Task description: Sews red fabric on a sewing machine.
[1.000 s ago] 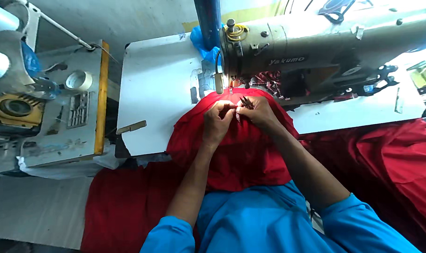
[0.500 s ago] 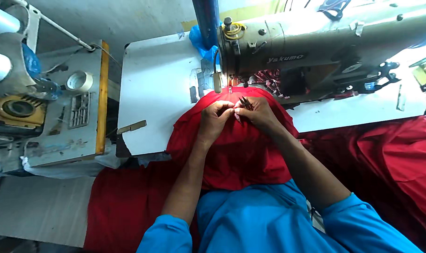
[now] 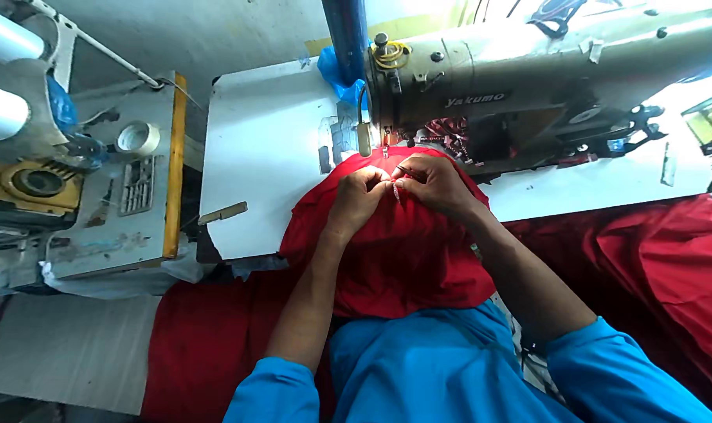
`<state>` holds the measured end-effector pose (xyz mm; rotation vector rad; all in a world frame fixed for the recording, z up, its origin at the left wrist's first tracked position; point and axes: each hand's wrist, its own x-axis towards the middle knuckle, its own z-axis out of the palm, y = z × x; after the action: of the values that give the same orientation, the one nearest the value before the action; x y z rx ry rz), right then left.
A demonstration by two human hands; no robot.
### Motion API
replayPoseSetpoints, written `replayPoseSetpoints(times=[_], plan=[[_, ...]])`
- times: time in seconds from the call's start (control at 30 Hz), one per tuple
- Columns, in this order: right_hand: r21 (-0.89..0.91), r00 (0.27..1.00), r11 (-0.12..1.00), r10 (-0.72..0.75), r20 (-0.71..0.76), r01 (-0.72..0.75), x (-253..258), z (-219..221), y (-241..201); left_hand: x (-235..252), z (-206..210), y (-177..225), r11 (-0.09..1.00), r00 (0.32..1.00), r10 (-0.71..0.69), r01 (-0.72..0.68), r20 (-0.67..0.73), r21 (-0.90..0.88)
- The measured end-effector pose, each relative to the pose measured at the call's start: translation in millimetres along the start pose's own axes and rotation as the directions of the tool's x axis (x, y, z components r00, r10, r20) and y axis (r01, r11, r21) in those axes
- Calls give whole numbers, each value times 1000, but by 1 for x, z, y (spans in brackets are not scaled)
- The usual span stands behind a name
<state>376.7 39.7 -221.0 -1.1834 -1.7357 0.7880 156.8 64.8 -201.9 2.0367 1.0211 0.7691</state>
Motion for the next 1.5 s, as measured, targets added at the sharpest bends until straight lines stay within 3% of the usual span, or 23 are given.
replayPoseSetpoints(times=[0.3,0.7,0.87,1.03,1.5], plan=[[27,999,1000,0,38,-1,3,-1,-2,-1,-3,6,1000,999,14,-15,31,25],[149,989,982,128,-72,-116,-9,11,-18,-16,12,6,996,995,2,-10,-99,-86],[84,990,990,118,-80,-111,10,12,-1,10,16,-4,999,989,-26,22,-143,-32],[-33,975,992,115,-188,-123,29,24,16,44,19,-32,993,983,-5,27,-186,114],[-29,968,993,109,-225,-119,35,31,26,49,21,-41,993,985,14,7,-174,119]])
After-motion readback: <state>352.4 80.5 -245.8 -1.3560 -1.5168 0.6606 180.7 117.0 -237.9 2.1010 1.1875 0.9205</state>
